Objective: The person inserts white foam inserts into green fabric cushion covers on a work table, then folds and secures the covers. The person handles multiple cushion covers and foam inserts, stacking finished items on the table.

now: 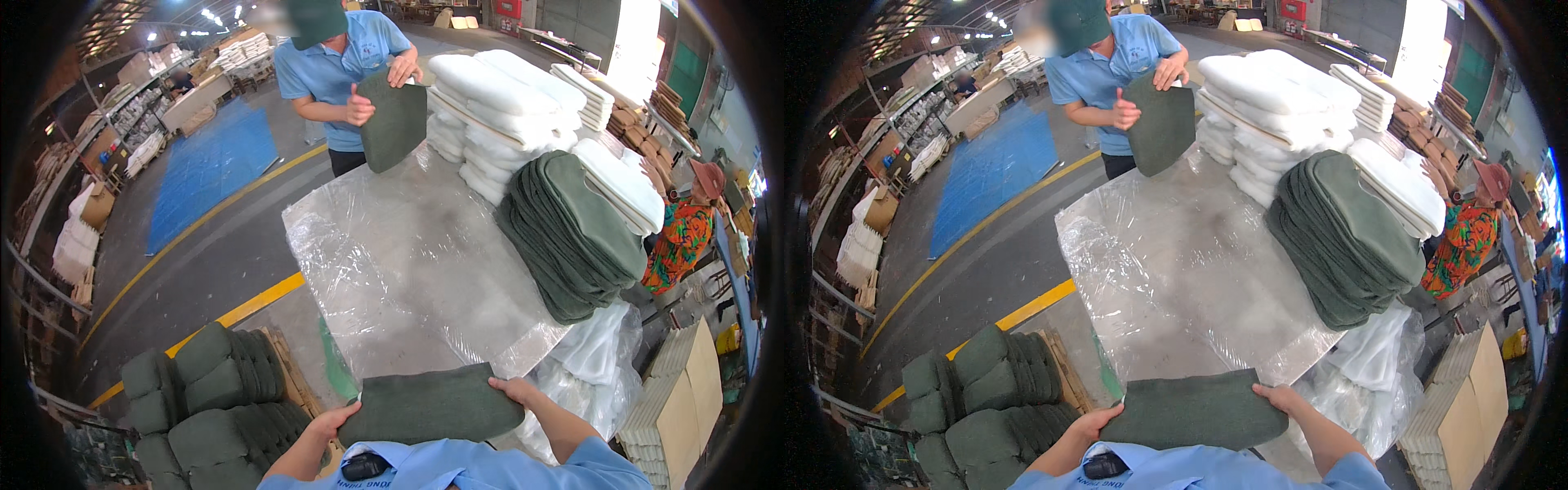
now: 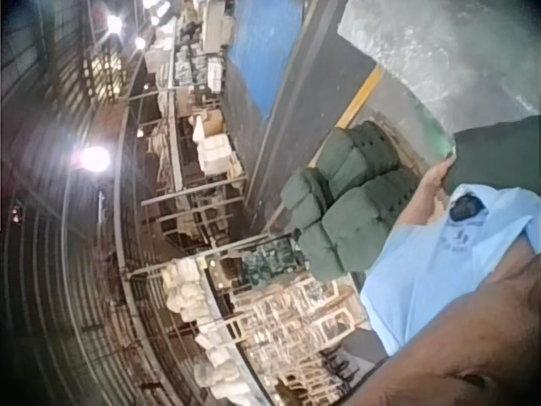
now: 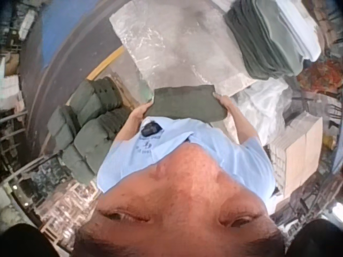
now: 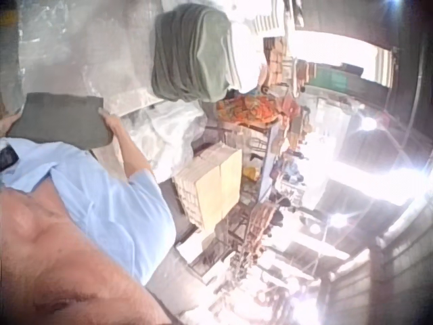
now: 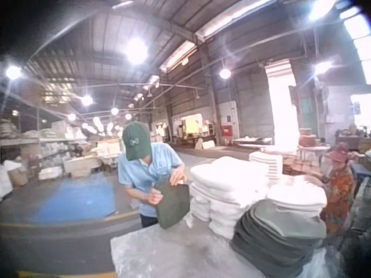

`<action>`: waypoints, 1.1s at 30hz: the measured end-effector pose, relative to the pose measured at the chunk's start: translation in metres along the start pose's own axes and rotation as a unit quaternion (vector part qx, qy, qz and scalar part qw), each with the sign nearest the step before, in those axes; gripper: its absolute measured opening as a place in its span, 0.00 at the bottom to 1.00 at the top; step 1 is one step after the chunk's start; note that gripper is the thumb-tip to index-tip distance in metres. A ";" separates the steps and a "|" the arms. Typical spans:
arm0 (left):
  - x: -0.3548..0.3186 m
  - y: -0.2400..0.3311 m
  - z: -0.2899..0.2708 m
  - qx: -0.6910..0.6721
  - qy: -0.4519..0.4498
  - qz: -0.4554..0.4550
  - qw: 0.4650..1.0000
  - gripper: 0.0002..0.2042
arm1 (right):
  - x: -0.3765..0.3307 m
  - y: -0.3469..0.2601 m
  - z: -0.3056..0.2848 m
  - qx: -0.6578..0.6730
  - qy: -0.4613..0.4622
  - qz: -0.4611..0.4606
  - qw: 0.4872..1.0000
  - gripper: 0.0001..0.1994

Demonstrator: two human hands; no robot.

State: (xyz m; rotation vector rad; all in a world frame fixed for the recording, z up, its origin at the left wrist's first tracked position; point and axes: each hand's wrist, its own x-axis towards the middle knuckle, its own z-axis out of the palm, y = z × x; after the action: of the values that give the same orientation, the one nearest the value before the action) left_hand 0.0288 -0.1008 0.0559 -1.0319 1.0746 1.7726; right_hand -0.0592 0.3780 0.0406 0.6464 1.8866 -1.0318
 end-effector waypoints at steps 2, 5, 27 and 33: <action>-0.005 -0.009 -0.001 -0.032 0.022 0.035 0.999 0.27 | -0.009 0.003 0.002 0.057 -0.012 -0.025 0.998 0.41; -0.027 0.002 0.000 -0.069 0.040 0.147 0.986 0.24 | -0.020 0.017 0.012 0.155 -0.018 -0.066 0.985 0.41; -0.151 0.039 0.251 0.663 0.151 0.442 0.585 0.31 | -0.089 0.071 0.038 0.383 0.014 -0.231 0.894 0.25; -0.057 -0.016 0.242 0.791 0.080 0.347 0.497 0.38 | -0.109 0.036 0.017 0.160 0.316 -0.471 0.808 0.22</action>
State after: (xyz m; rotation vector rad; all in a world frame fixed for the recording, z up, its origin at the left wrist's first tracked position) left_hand 0.0064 0.1156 0.1775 0.5631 2.5648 0.3257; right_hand 0.0285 0.3782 0.1158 0.1822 2.7519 -1.9757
